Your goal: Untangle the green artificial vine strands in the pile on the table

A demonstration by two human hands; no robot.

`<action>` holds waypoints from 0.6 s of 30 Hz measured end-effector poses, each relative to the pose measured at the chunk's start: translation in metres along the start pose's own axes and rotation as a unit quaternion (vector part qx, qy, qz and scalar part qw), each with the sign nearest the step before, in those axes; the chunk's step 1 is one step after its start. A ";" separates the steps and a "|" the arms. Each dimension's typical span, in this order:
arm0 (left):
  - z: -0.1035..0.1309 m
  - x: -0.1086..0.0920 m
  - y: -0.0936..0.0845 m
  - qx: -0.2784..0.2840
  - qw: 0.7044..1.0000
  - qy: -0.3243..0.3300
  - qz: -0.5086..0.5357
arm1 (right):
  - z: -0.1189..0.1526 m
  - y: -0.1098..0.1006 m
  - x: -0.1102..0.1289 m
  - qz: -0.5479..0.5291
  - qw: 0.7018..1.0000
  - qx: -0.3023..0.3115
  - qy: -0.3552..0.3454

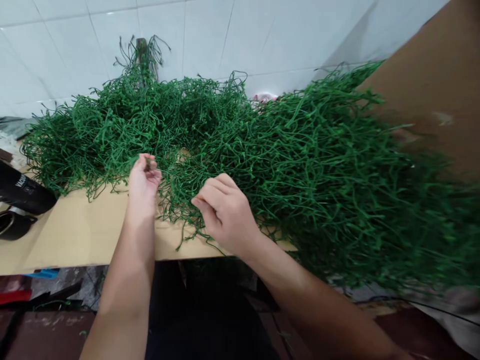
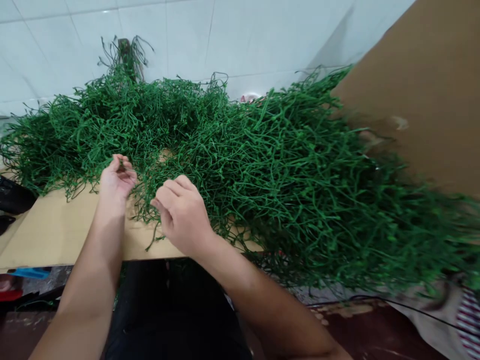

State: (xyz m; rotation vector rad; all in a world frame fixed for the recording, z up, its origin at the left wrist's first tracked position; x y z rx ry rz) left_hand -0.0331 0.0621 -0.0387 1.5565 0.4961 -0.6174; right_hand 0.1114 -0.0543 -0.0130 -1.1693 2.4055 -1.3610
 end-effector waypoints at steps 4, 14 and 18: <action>0.003 -0.008 0.000 0.010 1.000 -0.007 -0.009 | 0.013 -0.031 -0.024 0.083 0.995 -0.045 0.025; 0.013 0.015 0.019 0.143 0.985 -0.076 -0.056 | -0.011 -0.024 -0.052 0.131 0.974 0.000 0.186; 0.015 0.020 0.018 0.178 0.979 -0.068 -0.075 | -0.033 0.026 -0.025 0.035 0.975 0.148 0.165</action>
Point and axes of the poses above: each hand's wrist, its own z-axis away from the middle knuckle, its own y-axis out of the palm, x = y × z, the point moved 2 cm from there along -z, towards the middle knuckle, and after that the axes turned 15 degrees about x, right-handed, at the moved point
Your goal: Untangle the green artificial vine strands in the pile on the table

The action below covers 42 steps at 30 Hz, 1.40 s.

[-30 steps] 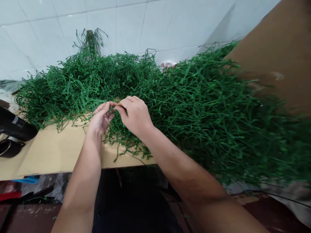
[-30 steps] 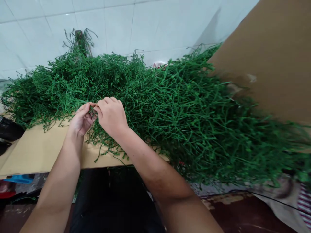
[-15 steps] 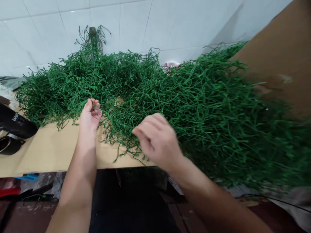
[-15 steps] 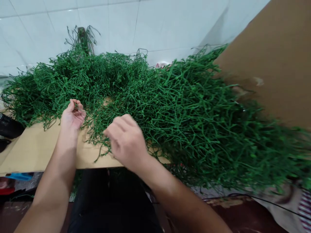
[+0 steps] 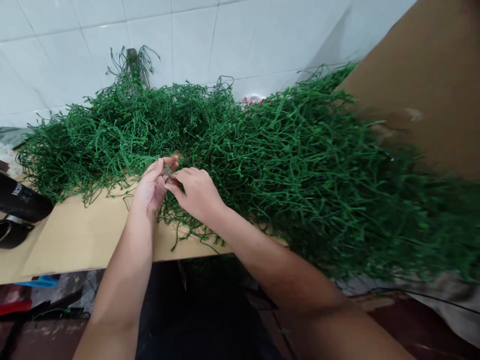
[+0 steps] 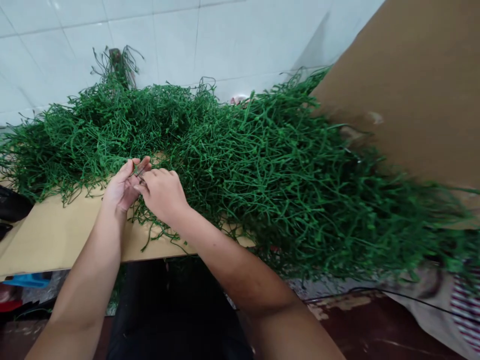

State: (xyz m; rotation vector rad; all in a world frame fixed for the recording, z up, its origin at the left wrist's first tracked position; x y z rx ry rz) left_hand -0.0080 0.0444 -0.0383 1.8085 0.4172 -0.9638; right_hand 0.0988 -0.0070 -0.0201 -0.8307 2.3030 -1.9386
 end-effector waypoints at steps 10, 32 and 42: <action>-0.007 -0.011 -0.016 -0.138 0.988 0.035 0.055 | 0.027 0.009 0.010 -0.034 0.991 -0.083 -0.100; 0.003 0.008 0.010 0.015 0.987 -0.040 -0.157 | -0.014 -0.033 -0.019 -0.091 0.996 -0.021 0.002; 0.010 -0.003 0.024 0.136 0.988 -0.040 -0.064 | -0.042 -0.015 -0.021 -0.589 0.780 0.210 -0.007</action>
Point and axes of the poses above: each hand's wrist, its own z-axis away from the middle knuckle, its own y-axis out of the palm, x = y × z, the point moved 2 cm from there along -z, towards the middle knuckle, and after that the axes turned 15 degrees about x, right-handed, at the moved point
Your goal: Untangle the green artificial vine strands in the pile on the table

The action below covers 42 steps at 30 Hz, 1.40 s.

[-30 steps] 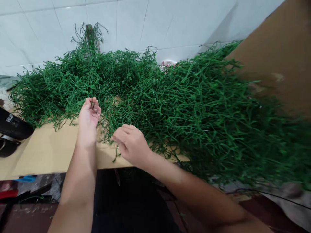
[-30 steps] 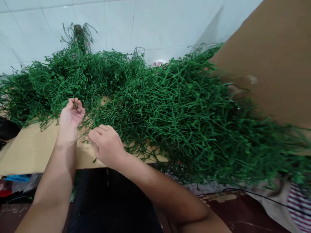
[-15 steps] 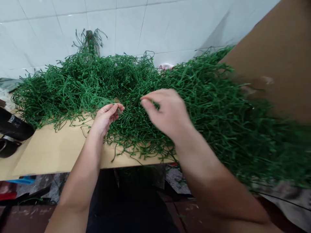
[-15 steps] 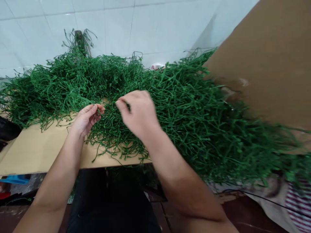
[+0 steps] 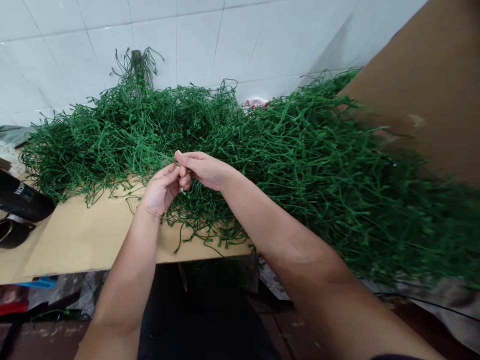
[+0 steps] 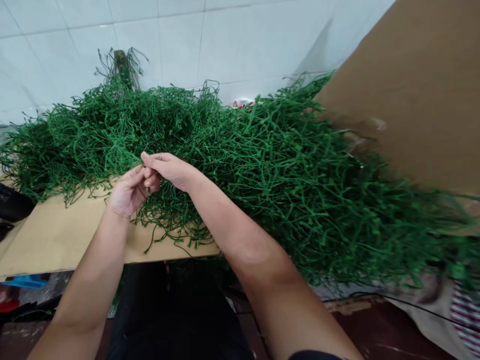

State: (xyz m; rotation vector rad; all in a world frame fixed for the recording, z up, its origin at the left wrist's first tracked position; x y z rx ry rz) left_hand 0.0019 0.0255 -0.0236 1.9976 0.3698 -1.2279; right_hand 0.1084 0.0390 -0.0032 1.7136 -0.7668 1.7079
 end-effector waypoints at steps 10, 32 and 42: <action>0.002 -0.011 -0.016 -0.085 0.993 -0.045 -0.073 | 0.015 -0.004 0.008 0.318 0.936 -0.146 -0.050; -0.005 0.000 -0.020 -0.210 0.973 -0.015 -0.098 | 0.036 0.035 -0.018 0.639 0.749 -0.176 0.007; -0.004 -0.002 -0.018 -0.162 0.975 0.014 -0.152 | 0.044 0.026 -0.014 0.600 0.775 -0.200 0.012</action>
Point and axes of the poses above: each hand's wrist, its own z-axis away from the middle knuckle, its own y-axis out of the palm, x = y × z, the point moved 2 cm from there along -z, towards the middle knuckle, and after that the axes turned 15 degrees about x, right-handed, at the moved point
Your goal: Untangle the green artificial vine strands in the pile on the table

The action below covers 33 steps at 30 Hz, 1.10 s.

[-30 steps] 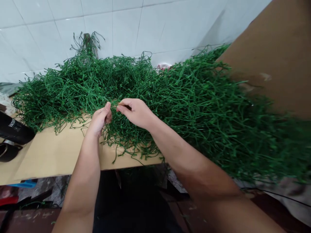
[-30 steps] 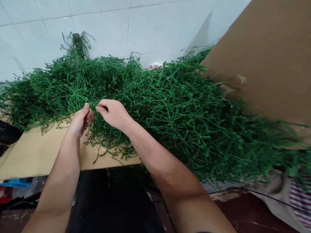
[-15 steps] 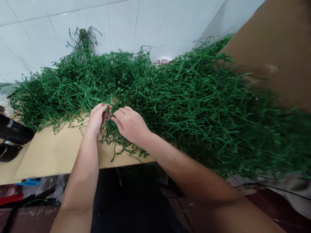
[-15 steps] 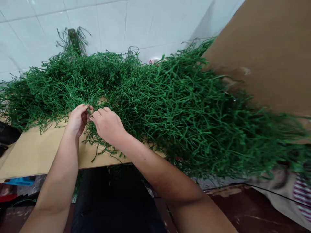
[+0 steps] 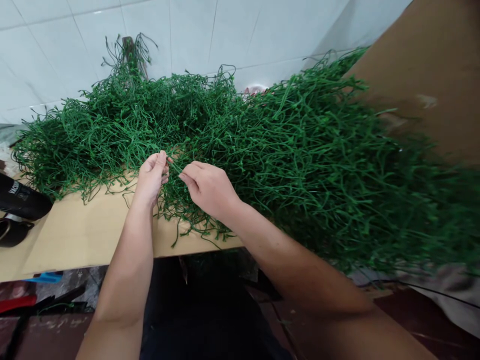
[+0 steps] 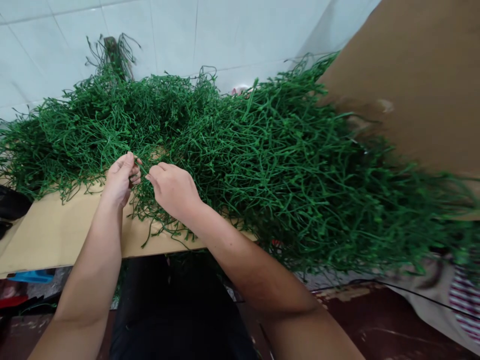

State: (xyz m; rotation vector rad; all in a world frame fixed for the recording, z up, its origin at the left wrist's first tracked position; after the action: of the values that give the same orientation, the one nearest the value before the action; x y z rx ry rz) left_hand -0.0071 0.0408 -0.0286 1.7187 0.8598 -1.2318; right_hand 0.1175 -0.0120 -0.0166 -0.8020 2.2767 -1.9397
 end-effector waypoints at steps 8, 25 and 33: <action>-0.004 0.006 0.001 -0.063 0.998 -0.005 0.006 | 0.005 0.009 0.017 0.023 1.000 0.001 -0.001; -0.003 -0.002 -0.006 -0.064 0.995 -0.001 0.080 | -0.003 0.006 0.009 -0.265 0.963 -0.012 -0.037; -0.001 0.003 -0.006 -0.036 0.996 -0.041 0.071 | -0.004 -0.001 -0.018 -0.387 0.920 -0.057 0.028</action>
State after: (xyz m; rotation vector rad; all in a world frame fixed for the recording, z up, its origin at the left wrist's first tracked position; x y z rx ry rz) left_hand -0.0114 0.0440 -0.0324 1.6315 0.7126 -1.1546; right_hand 0.1318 -0.0014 -0.0200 -1.9171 2.3197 -2.0841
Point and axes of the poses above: each hand's wrist, its own z-axis away from the middle knuckle, its own y-axis out of the palm, x = y × z, the point moved 2 cm from there along -z, towards the middle knuckle, and after that the axes turned 15 degrees about x, right-handed, at the moved point
